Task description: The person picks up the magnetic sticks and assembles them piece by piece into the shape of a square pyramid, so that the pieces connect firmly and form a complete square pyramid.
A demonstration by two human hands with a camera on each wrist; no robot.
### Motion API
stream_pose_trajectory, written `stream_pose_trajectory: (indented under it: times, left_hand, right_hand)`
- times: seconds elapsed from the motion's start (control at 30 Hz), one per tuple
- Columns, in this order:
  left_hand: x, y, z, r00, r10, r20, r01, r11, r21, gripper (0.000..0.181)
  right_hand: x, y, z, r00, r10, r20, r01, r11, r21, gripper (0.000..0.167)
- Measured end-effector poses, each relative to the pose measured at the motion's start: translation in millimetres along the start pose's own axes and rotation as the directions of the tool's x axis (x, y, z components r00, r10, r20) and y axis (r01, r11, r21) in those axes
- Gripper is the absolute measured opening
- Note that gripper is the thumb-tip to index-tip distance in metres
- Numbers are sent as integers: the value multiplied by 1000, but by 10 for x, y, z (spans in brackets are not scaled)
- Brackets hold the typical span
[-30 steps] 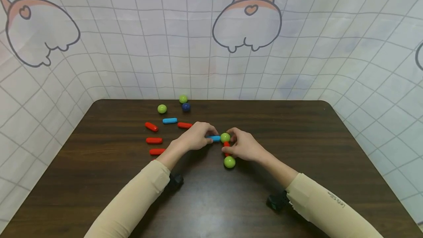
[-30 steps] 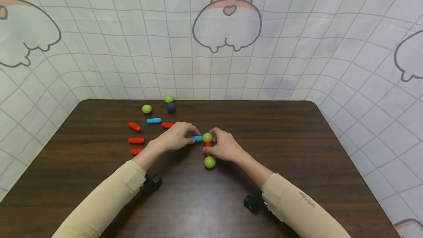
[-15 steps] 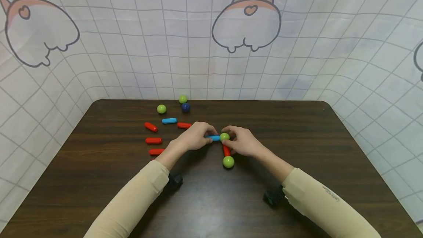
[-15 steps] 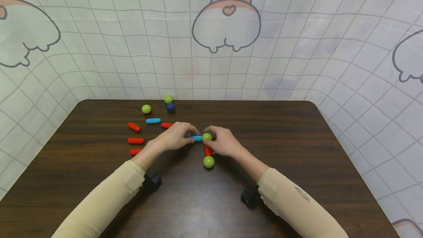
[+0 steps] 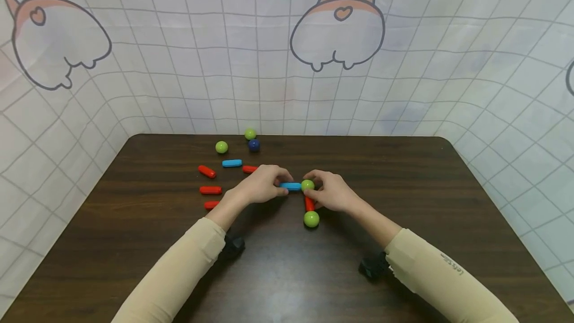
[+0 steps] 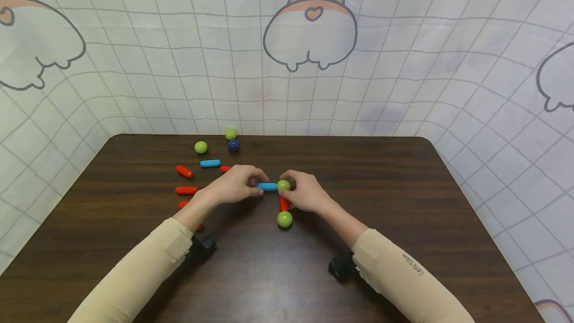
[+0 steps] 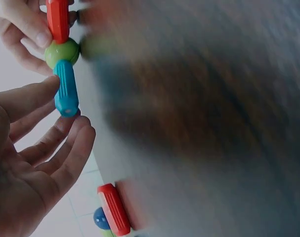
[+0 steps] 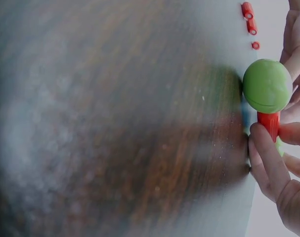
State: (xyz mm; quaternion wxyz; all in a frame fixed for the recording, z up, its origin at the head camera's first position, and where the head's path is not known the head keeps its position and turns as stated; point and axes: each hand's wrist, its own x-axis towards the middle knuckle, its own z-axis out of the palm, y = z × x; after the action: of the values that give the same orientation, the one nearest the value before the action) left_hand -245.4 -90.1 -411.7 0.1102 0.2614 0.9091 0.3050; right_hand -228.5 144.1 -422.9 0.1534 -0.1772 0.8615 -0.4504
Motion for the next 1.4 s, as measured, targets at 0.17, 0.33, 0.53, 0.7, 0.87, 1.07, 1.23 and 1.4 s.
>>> stream_pose_trajectory:
  times: [0.17,0.33,0.53,0.7,0.87,1.07,1.23,1.4]
  left_hand:
    - [-35,-54,-94,1000,8,-15,-7,1000,5,26]
    - [-105,-124,-247,996,-32,-84,32,999,6,26]
    - [-187,-249,-415,978,-96,-185,100,995,14,23]
    - [-212,-407,-534,947,-159,-278,153,987,-43,22]
    - [-252,-561,-632,912,-226,-343,208,974,-91,22]
    - [-271,-763,-708,874,-301,-381,286,953,-98,28]
    - [-272,-889,-771,837,-367,-405,357,928,-104,40]
    - [-238,-970,-813,826,-407,-389,394,912,-118,46]
  right_hand:
    - [-3,-5,-13,1000,3,6,-3,1000,-3,40]
    - [-12,-13,-25,1000,10,7,-10,1000,-17,41]
    - [-23,0,-39,1000,0,7,0,999,-32,41]
    - [-26,5,-44,1000,3,8,-3,1000,-21,41]
    - [-24,13,-50,1000,10,7,-10,1000,-24,40]
    - [-24,25,-46,1000,7,4,-6,1000,-16,40]
    - [-23,32,-40,1000,7,1,-7,1000,-18,40]
    - [-20,45,-44,1000,7,-5,-8,1000,-27,40]
